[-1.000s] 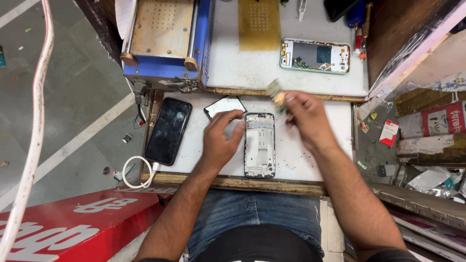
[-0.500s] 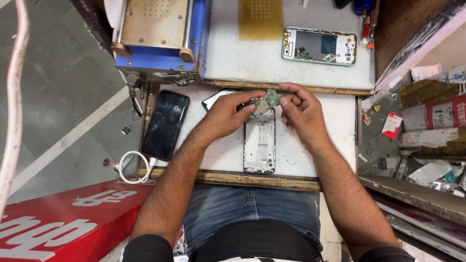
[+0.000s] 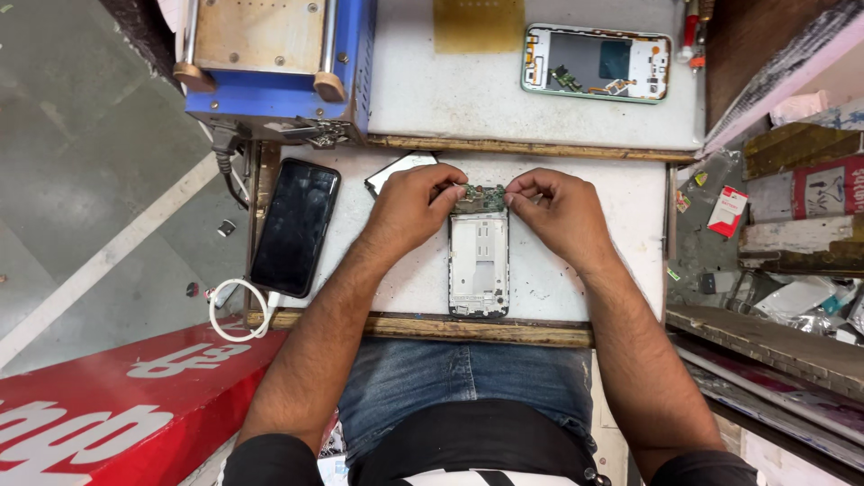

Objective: The person disassembles a smartphone at a repair workbench, prying off the back cover and lifting out the battery by hand. They unscrew components with a screwdriver, reposition the phone frame, and finally pick up another phone and tap its screen.

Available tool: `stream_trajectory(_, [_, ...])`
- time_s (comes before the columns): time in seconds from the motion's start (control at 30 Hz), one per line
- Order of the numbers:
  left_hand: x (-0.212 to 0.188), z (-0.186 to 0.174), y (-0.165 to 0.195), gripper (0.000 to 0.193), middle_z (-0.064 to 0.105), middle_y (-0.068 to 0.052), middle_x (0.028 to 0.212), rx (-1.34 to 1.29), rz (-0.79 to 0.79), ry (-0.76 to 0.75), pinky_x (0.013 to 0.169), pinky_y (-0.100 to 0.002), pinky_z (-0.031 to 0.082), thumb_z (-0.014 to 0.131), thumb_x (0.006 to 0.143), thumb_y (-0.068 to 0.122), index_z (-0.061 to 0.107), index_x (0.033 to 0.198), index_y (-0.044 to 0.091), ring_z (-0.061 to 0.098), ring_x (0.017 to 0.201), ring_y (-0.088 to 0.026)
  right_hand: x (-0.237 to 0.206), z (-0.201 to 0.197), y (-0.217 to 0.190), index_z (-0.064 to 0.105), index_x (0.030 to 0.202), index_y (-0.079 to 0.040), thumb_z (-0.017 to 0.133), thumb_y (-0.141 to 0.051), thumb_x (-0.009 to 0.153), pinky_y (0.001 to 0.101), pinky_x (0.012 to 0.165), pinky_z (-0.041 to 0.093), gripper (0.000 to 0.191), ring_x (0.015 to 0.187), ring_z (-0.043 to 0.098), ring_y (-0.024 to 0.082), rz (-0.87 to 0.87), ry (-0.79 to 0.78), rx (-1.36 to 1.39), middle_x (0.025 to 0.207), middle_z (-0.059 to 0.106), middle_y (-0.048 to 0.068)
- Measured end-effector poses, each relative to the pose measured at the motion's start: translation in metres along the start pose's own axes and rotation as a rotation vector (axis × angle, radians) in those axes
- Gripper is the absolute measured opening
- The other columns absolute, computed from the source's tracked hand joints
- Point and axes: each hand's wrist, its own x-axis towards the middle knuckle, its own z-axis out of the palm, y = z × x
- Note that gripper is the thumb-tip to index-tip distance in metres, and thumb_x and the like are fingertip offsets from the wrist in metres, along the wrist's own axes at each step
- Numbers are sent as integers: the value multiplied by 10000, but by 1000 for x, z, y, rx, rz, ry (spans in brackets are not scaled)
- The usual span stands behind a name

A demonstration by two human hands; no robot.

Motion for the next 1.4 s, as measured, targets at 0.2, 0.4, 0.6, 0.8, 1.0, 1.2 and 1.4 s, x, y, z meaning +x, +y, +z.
stream_trajectory(0.2, [-1,2,0,197,787,-43,912,44,-83,-73,757,-336,609,688,968,255,760,1110,138,756,805,-160,0,4,0,770,1131,-109,765,-180,934,223,609,502,209,676,600,69,57,16,-37,862,774,8])
stream_trajectory(0.4, [-1,10,-6,181,764,-46,955,108,22,-11,770,-349,608,715,961,237,767,1084,115,738,842,-171,-2,4,5,775,1090,-85,747,-154,950,221,710,579,159,785,703,76,3,-17,22,919,788,25])
stream_trajectory(0.6, [-4,18,-9,180,714,-56,988,155,78,73,779,-360,603,722,959,227,777,1079,105,716,874,-187,-1,6,7,776,1101,-88,749,-162,949,240,694,581,171,787,719,98,6,7,-40,930,793,44])
stream_trajectory(0.8, [-3,17,-10,205,712,-55,996,195,14,19,799,-347,600,676,988,236,768,1124,114,721,884,-182,0,9,9,775,1107,-102,757,-182,950,250,687,585,177,787,723,109,-22,22,-75,931,794,54])
stream_trajectory(1.0, [-5,16,-12,214,714,-63,1015,240,6,4,833,-351,605,658,995,221,761,1156,124,724,916,-192,1,14,8,773,1112,-123,777,-190,932,258,686,583,192,790,706,113,-64,38,-128,974,778,45])
stream_trajectory(1.2, [-8,10,-15,216,714,-59,1019,260,34,46,826,-358,604,666,990,204,754,1173,130,721,922,-201,0,16,8,773,1109,-129,776,-174,940,262,694,576,174,793,678,122,-109,62,-159,1008,755,41])
stream_trajectory(1.4, [-15,-4,-7,321,684,-32,1054,343,16,-52,798,-368,598,758,900,311,740,1193,182,714,881,-185,0,12,10,780,1130,-120,769,-139,942,261,697,562,189,789,671,129,-123,49,-123,1030,752,54])
